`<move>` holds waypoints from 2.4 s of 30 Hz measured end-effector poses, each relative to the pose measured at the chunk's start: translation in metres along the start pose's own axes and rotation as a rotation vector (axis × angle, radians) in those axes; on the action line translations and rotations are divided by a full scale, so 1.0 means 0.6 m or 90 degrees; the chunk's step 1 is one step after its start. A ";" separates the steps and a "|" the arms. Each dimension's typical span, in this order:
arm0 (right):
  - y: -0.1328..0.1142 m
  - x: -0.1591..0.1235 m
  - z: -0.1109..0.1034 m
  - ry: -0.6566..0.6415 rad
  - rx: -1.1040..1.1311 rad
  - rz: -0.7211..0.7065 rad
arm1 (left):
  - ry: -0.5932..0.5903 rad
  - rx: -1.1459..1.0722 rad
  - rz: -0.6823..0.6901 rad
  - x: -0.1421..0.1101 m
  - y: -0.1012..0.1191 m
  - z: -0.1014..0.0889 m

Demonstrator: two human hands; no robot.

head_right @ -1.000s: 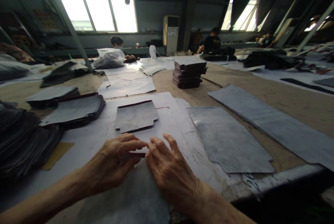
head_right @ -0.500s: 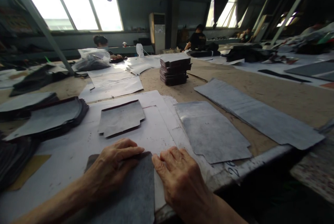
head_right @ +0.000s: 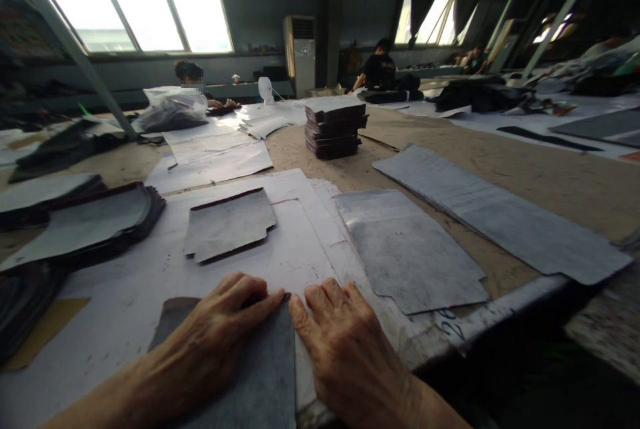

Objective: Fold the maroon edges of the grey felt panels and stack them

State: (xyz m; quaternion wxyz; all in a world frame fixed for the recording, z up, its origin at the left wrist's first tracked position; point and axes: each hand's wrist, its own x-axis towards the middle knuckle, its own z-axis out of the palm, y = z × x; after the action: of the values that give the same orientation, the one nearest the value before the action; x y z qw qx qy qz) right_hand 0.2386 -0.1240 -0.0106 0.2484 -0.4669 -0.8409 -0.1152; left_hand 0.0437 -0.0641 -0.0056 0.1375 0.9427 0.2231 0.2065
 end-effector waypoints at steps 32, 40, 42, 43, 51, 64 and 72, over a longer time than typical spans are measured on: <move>0.035 0.016 0.006 0.002 0.112 -0.019 | 0.102 0.076 -0.124 -0.114 -0.062 -0.076; 0.029 0.046 -0.010 0.080 0.059 0.058 | 0.154 0.073 -0.063 -0.109 -0.069 -0.062; 0.006 0.056 -0.001 0.065 0.063 -0.024 | 0.164 0.078 -0.056 -0.109 -0.071 -0.061; -0.005 0.059 0.005 0.047 0.071 -0.058 | 0.168 0.079 -0.054 -0.109 -0.071 -0.061; -0.008 0.070 0.018 -0.026 0.110 -0.116 | 0.122 0.030 -0.045 -0.112 -0.072 -0.074; -0.092 0.131 0.068 0.029 0.101 -0.169 | 0.103 0.126 -0.020 -0.112 -0.071 -0.063; -0.084 0.125 0.078 0.036 0.115 -0.216 | 0.119 0.080 -0.031 -0.137 -0.087 -0.086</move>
State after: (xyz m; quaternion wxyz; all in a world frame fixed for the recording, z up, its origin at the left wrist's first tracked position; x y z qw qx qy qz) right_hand 0.1485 -0.0767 -0.0093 0.2897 -0.2905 -0.9073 -0.0925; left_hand -0.0657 -0.0496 -0.0055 0.0614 0.9203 0.2706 0.2758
